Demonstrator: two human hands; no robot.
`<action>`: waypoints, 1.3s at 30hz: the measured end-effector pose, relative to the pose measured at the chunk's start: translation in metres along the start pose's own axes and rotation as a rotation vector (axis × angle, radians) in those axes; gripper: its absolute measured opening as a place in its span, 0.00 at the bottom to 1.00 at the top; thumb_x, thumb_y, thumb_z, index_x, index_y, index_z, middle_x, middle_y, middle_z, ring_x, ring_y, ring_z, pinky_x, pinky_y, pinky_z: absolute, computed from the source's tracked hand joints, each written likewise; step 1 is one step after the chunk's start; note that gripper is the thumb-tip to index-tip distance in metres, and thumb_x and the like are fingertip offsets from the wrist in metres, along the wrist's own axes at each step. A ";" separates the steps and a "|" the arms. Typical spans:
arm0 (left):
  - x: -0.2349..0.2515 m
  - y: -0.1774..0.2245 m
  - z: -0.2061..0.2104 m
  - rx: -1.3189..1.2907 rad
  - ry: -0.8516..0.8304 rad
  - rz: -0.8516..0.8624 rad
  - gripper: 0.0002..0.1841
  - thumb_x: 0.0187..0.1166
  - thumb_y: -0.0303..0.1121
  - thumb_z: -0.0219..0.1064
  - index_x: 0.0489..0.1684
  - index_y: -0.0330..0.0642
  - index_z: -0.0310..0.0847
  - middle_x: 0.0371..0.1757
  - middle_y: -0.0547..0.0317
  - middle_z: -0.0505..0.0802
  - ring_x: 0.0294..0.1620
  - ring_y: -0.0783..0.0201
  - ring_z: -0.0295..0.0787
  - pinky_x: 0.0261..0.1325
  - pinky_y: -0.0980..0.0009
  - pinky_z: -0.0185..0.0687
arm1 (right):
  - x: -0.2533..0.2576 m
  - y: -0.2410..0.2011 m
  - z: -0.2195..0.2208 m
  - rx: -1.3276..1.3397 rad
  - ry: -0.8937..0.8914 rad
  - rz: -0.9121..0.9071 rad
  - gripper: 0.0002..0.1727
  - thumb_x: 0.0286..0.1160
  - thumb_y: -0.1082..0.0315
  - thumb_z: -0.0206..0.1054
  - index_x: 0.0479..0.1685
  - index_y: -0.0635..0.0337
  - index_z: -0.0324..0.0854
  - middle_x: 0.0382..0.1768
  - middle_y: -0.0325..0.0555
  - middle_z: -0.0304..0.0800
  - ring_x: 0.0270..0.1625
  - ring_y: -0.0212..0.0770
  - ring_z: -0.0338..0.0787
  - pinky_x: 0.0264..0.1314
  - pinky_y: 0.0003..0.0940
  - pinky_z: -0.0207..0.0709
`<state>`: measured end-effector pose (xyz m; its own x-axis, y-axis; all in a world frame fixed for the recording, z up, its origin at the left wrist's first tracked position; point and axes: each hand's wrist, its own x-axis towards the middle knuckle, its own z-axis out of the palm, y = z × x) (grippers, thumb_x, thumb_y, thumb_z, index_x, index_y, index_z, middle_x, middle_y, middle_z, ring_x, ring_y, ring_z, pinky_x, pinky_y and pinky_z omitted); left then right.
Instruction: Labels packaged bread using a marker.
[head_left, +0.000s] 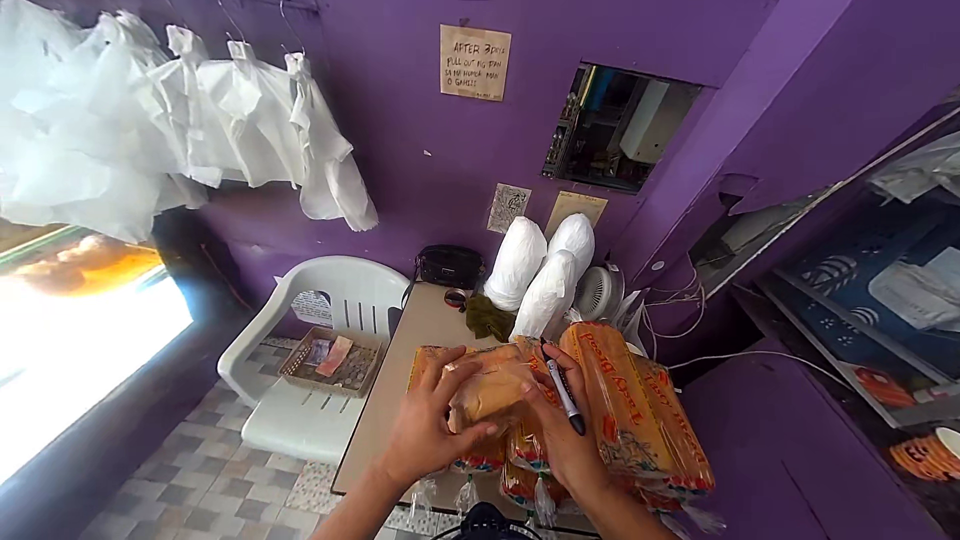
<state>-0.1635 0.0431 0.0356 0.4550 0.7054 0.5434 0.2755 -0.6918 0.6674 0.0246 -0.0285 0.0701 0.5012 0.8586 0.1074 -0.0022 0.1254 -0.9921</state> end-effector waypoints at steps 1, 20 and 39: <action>-0.001 0.000 0.003 0.026 0.003 0.023 0.34 0.68 0.61 0.75 0.69 0.48 0.84 0.77 0.41 0.81 0.44 0.55 0.93 0.40 0.54 0.91 | 0.004 -0.004 -0.004 -0.038 -0.013 -0.064 0.33 0.71 0.64 0.70 0.79 0.58 0.69 0.65 0.48 0.83 0.62 0.37 0.86 0.59 0.31 0.84; -0.025 -0.002 0.012 0.068 0.053 0.179 0.22 0.78 0.56 0.69 0.63 0.55 0.83 0.80 0.40 0.79 0.29 0.64 0.91 0.27 0.68 0.85 | 0.036 -0.013 0.005 0.006 -0.296 -0.357 0.14 0.86 0.60 0.57 0.40 0.51 0.88 0.36 0.34 0.90 0.35 0.26 0.87 0.41 0.19 0.82; -0.026 -0.003 0.010 0.058 0.044 0.153 0.22 0.78 0.56 0.70 0.62 0.54 0.84 0.81 0.41 0.79 0.27 0.68 0.88 0.28 0.71 0.83 | 0.034 -0.005 0.007 -0.106 -0.395 -0.473 0.11 0.83 0.61 0.63 0.35 0.56 0.86 0.29 0.32 0.88 0.29 0.21 0.84 0.34 0.16 0.80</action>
<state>-0.1678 0.0247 0.0143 0.4579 0.5965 0.6592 0.2548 -0.7984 0.5455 0.0358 0.0036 0.0794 0.0692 0.8438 0.5322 0.2379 0.5041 -0.8302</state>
